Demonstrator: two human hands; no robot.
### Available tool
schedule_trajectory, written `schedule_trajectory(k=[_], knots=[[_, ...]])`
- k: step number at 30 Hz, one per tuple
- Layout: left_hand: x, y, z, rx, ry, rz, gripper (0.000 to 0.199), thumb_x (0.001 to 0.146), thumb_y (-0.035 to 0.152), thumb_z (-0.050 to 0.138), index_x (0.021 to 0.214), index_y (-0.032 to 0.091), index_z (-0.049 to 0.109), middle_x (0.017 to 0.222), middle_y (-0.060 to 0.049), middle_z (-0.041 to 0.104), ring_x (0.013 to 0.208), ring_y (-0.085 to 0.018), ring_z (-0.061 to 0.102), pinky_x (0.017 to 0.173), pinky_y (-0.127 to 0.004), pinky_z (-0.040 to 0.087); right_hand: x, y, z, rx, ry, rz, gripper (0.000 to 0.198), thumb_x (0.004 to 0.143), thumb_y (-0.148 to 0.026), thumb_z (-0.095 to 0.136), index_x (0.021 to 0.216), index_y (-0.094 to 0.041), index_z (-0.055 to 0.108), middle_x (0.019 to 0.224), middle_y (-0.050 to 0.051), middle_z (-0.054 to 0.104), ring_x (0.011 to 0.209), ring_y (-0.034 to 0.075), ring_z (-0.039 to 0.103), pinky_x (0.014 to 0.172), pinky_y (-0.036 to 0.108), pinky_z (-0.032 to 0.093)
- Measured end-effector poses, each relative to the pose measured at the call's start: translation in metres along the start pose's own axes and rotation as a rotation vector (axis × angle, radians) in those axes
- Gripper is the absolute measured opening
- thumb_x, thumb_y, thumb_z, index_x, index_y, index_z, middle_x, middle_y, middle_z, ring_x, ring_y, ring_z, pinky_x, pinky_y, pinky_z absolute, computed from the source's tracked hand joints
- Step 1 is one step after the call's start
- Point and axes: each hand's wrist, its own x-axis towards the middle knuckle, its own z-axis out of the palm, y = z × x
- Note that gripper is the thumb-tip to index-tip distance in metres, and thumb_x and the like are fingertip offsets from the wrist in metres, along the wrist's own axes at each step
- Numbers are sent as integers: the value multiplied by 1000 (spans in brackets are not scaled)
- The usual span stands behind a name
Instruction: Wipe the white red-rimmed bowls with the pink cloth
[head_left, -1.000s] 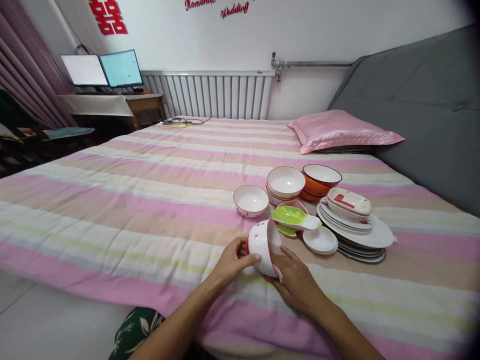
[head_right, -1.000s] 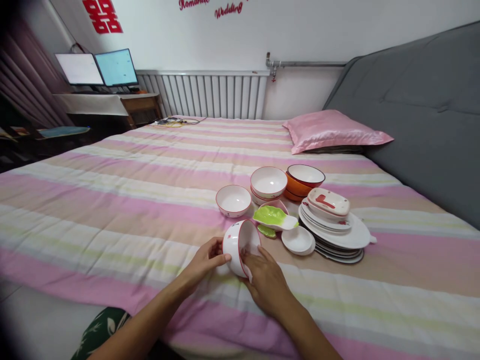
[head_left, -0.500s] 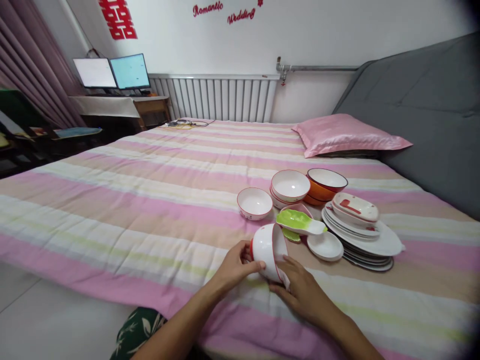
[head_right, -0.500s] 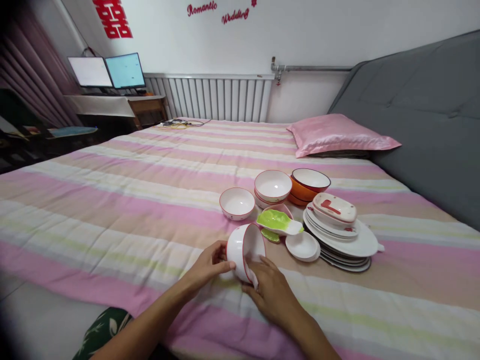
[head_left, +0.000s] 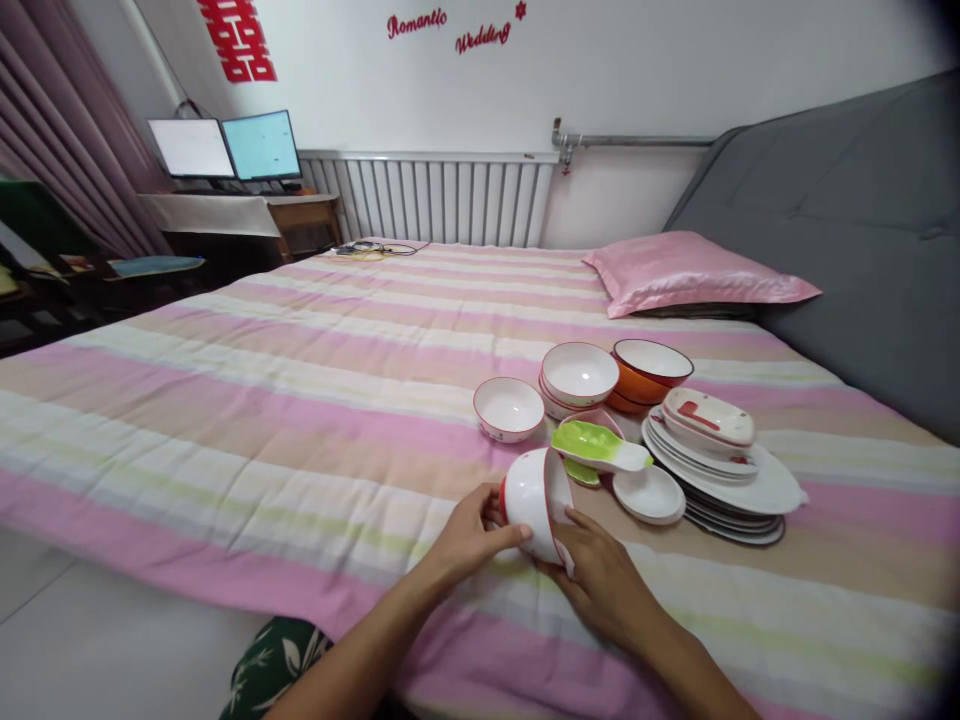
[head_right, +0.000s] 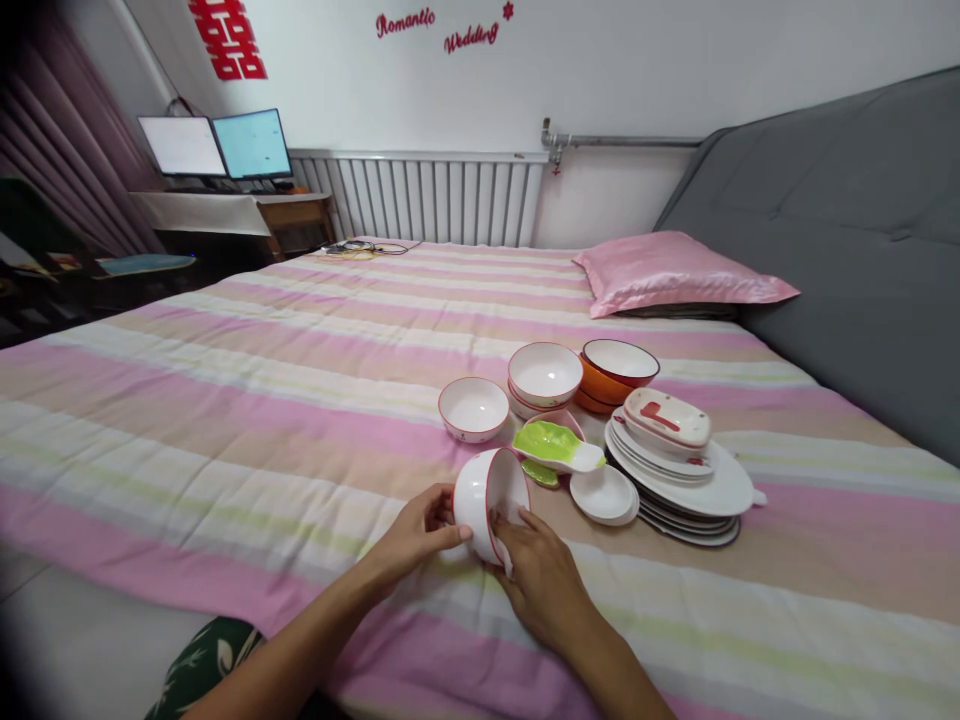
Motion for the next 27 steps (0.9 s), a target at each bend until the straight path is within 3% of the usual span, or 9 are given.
schedule_trajectory(k=[27], knots=[[0,-2,-1,-1,5,1,61,59,38,76,111,11,57,97,-10,63,83,-21,56,71,-31,42,0,-2,-1,-32,-22,14,29,80,-11,53,107,-17,62,108,9,68,101,24,63,105,46,38]])
